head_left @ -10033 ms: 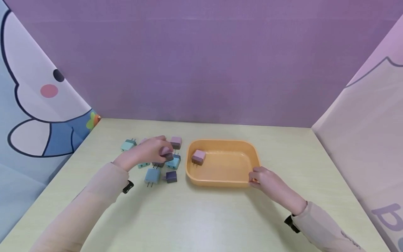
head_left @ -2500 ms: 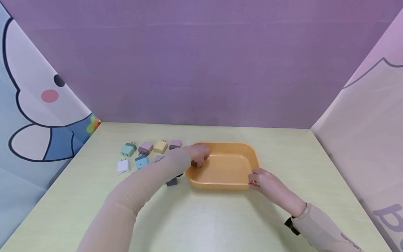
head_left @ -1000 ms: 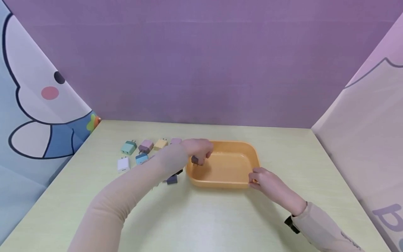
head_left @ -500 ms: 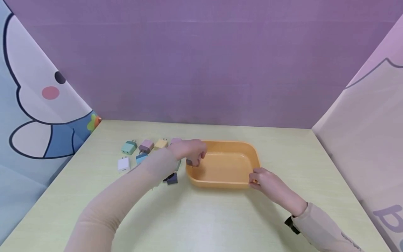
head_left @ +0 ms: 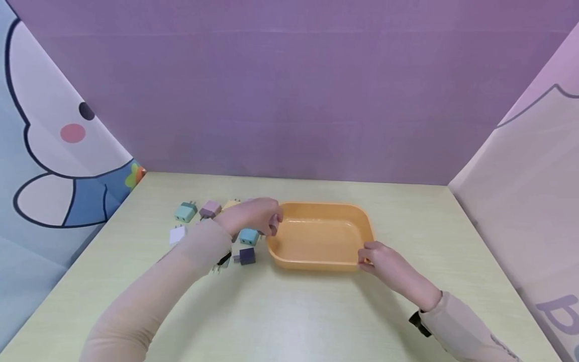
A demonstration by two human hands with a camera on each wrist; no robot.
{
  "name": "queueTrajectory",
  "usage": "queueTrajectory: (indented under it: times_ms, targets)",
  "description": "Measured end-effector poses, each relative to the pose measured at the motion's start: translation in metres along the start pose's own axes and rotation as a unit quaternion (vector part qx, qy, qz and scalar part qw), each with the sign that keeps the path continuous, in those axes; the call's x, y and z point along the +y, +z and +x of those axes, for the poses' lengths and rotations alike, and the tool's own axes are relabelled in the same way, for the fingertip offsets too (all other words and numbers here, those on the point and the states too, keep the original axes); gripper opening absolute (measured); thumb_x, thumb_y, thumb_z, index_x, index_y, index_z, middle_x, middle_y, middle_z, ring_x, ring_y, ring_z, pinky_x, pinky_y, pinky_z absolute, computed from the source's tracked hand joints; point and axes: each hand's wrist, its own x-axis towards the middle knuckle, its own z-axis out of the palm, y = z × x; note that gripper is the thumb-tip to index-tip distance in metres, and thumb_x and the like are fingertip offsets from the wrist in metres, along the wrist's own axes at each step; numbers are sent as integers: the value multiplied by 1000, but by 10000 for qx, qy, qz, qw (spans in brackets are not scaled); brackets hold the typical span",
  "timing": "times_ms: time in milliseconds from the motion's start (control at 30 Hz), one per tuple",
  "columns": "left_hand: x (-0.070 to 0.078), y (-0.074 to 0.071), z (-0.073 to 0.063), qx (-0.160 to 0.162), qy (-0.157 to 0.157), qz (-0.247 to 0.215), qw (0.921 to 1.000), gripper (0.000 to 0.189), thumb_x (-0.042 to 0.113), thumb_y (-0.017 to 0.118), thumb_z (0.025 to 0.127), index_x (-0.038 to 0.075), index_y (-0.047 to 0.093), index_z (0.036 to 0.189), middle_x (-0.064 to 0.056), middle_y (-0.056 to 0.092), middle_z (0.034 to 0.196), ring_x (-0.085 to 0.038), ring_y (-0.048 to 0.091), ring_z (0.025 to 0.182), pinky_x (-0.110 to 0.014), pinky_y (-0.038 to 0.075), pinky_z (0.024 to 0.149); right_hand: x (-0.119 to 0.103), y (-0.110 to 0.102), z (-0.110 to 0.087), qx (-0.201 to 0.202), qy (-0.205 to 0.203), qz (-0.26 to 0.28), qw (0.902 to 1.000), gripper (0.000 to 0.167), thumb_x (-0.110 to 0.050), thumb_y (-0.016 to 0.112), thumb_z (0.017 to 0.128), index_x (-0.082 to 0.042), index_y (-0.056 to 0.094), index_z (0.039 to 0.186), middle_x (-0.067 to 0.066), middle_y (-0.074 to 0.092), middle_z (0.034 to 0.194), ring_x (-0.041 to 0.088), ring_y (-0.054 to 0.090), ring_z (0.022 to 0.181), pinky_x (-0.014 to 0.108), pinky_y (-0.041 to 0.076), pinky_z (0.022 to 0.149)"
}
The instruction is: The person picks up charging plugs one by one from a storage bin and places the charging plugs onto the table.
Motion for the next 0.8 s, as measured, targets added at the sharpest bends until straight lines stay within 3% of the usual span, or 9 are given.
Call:
queueTrajectory:
  times_ms: [133, 433, 633, 733, 800]
  targets:
    - [-6, -2, -8, 225, 101, 37, 9997, 17, 2, 67, 72, 6, 64, 88, 0, 51, 76, -14, 45, 70, -24, 41, 64, 0, 0, 0, 15, -35, 7, 10000, 16, -8, 71, 71, -14, 56, 67, -7, 48, 69, 9, 45, 64, 21, 41, 55]
    - [-18, -7, -26, 253, -290, -221, 9990, 19, -1, 67, 70, 10, 63, 86, 2, 53, 79, -14, 47, 74, -26, 44, 66, 1, 0, -1, 57, -71, 2, 10000, 16, -8, 71, 71, -14, 56, 67, -7, 47, 69, 9, 45, 64, 21, 41, 55]
    - [-25, -9, -37, 405, 89, -197, 9989, 17, -6, 62, 69, 9, 53, 68, 0, 43, 71, -14, 42, 67, -25, 37, 59, 1, 0, -1, 81, -82, -5, 9999, 16, -9, 71, 71, -14, 57, 67, -7, 48, 69, 8, 45, 63, 21, 41, 55]
    - [-29, -9, -41, 412, 85, -258, 9988, 18, -6, 62, 70, 8, 51, 66, 0, 40, 66, -13, 40, 63, -25, 34, 57, 1, 0, -1, 86, -87, -11, 9999, 16, -8, 71, 70, -14, 57, 67, -7, 47, 69, 8, 45, 63, 21, 41, 55]
    - [-31, -9, -45, 442, -15, -265, 9987, 14, -5, 63, 70, 8, 57, 72, 1, 43, 66, -13, 42, 64, -26, 37, 58, 1, 1, -1, 93, -96, -16, 9999, 16, -8, 71, 70, -13, 57, 67, -6, 48, 68, 9, 46, 63, 21, 41, 55]
